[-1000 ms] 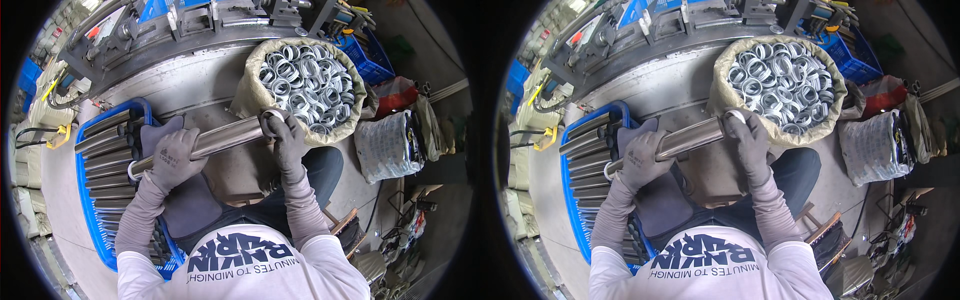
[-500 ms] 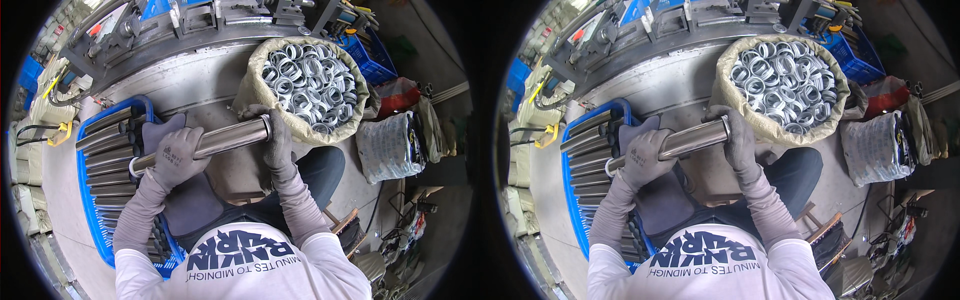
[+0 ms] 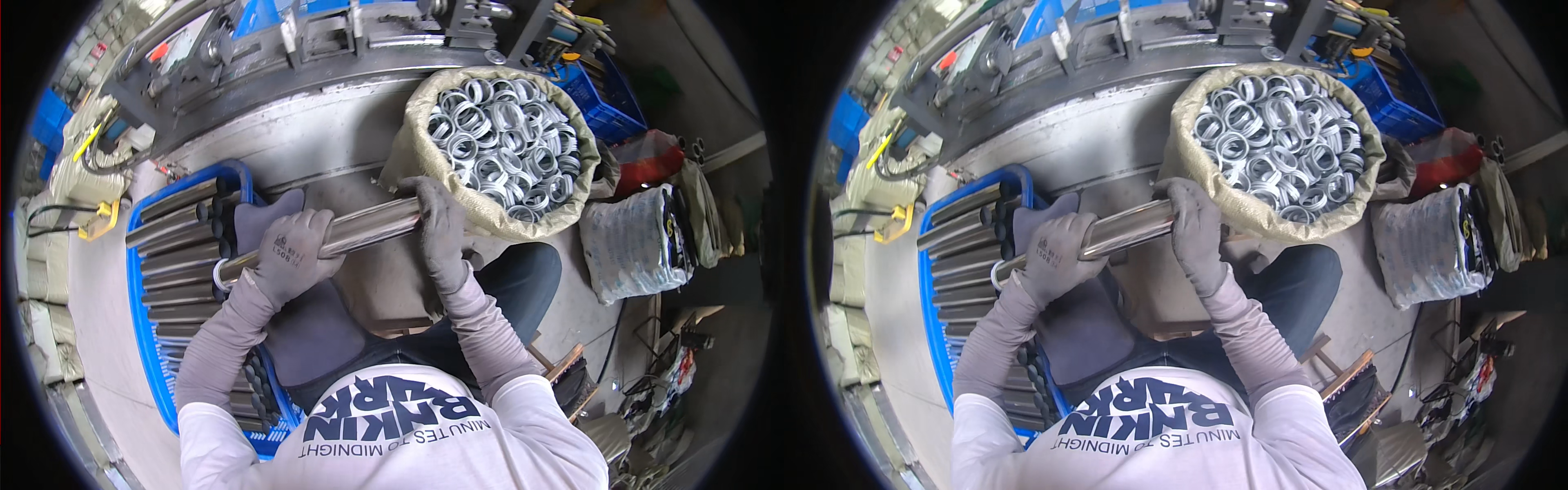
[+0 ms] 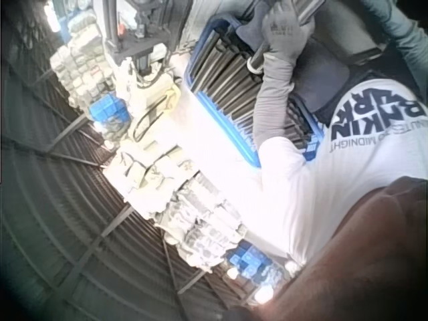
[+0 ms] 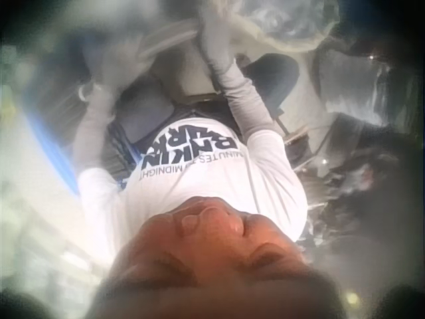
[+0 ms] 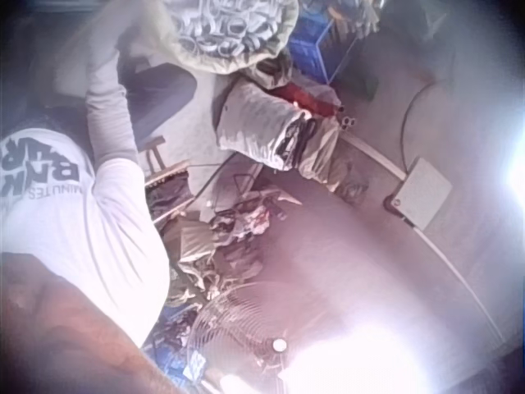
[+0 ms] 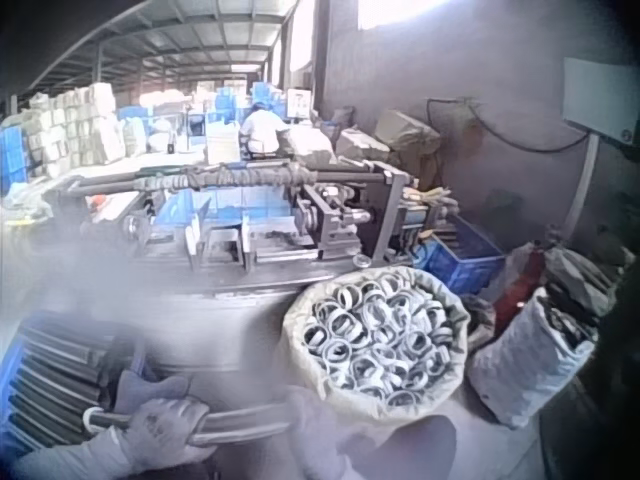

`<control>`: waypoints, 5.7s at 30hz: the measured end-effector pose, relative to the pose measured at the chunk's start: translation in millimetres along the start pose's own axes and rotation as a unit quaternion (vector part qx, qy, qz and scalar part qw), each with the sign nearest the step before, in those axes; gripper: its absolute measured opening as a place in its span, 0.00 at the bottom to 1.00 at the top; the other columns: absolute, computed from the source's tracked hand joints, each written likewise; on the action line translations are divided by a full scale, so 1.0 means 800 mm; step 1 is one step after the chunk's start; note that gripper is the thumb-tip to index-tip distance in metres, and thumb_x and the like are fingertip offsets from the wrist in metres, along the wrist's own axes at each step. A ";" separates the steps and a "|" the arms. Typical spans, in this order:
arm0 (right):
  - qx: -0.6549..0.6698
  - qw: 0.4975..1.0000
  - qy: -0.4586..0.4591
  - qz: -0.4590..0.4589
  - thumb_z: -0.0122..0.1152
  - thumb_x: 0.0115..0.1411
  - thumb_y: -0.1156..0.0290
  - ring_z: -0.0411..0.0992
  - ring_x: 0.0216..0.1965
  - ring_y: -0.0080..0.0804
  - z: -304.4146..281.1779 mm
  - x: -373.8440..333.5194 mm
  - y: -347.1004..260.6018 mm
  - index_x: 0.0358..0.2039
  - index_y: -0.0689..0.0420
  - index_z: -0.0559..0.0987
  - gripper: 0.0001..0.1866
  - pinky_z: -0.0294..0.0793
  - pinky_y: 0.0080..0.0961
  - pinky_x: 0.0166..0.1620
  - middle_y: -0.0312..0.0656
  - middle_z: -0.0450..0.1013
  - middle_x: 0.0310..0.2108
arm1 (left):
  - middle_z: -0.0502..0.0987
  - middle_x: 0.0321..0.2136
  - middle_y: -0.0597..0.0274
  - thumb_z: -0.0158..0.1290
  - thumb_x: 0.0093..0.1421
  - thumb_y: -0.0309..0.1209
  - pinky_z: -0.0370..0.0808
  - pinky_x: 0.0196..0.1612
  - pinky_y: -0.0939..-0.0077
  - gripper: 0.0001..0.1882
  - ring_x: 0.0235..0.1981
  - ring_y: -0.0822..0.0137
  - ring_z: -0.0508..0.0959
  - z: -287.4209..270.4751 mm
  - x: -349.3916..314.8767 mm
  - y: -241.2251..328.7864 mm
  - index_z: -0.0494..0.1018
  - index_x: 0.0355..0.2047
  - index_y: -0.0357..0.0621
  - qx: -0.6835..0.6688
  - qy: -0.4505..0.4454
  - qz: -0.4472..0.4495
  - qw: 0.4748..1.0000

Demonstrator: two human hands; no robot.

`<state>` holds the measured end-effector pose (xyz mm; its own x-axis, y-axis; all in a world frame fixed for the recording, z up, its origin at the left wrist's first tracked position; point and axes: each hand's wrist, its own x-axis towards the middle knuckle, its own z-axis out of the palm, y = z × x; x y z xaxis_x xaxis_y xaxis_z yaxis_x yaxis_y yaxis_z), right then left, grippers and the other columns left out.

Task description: Manually fitting metal rings or collars onto the ends of long metal tubes.

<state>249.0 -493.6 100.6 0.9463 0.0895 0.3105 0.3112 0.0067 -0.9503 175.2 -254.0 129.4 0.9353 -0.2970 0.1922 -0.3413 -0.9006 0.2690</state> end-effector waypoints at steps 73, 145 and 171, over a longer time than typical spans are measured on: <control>-0.610 0.785 -0.112 0.003 0.62 0.66 0.57 0.81 0.51 0.49 -0.202 0.098 0.008 0.63 0.43 0.76 0.25 0.80 0.47 0.51 0.49 0.78 0.55 | 0.60 0.73 0.46 0.61 0.60 0.43 0.45 0.78 0.37 0.45 0.77 0.45 0.53 0.169 0.145 0.142 0.60 0.73 0.36 0.218 -0.041 0.149 0.964; -0.072 0.997 0.021 0.034 0.62 0.62 0.85 0.73 0.38 0.17 -0.267 -0.055 -0.131 0.73 0.56 0.70 0.37 0.72 0.14 0.39 0.35 0.77 0.44 | 0.79 0.55 0.58 0.53 0.75 0.38 0.78 0.53 0.69 0.26 0.48 0.65 0.81 0.060 0.117 0.187 0.69 0.67 0.37 -0.373 0.082 0.075 0.921; -0.020 0.968 -0.245 -0.059 0.68 0.60 0.79 0.77 0.56 0.36 -0.057 -0.048 -0.058 0.65 0.63 0.75 0.31 0.77 0.31 0.59 0.49 0.75 0.60 | 0.81 0.51 0.59 0.57 0.74 0.36 0.77 0.57 0.71 0.21 0.53 0.67 0.80 0.020 -0.052 0.052 0.74 0.60 0.35 -0.495 0.128 -0.056 0.858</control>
<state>202.4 -542.3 133.6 0.7528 0.5512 0.3598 0.4265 0.0079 -0.9044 123.5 -284.1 117.6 0.9591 -0.0327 0.2810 -0.2824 -0.1714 0.9439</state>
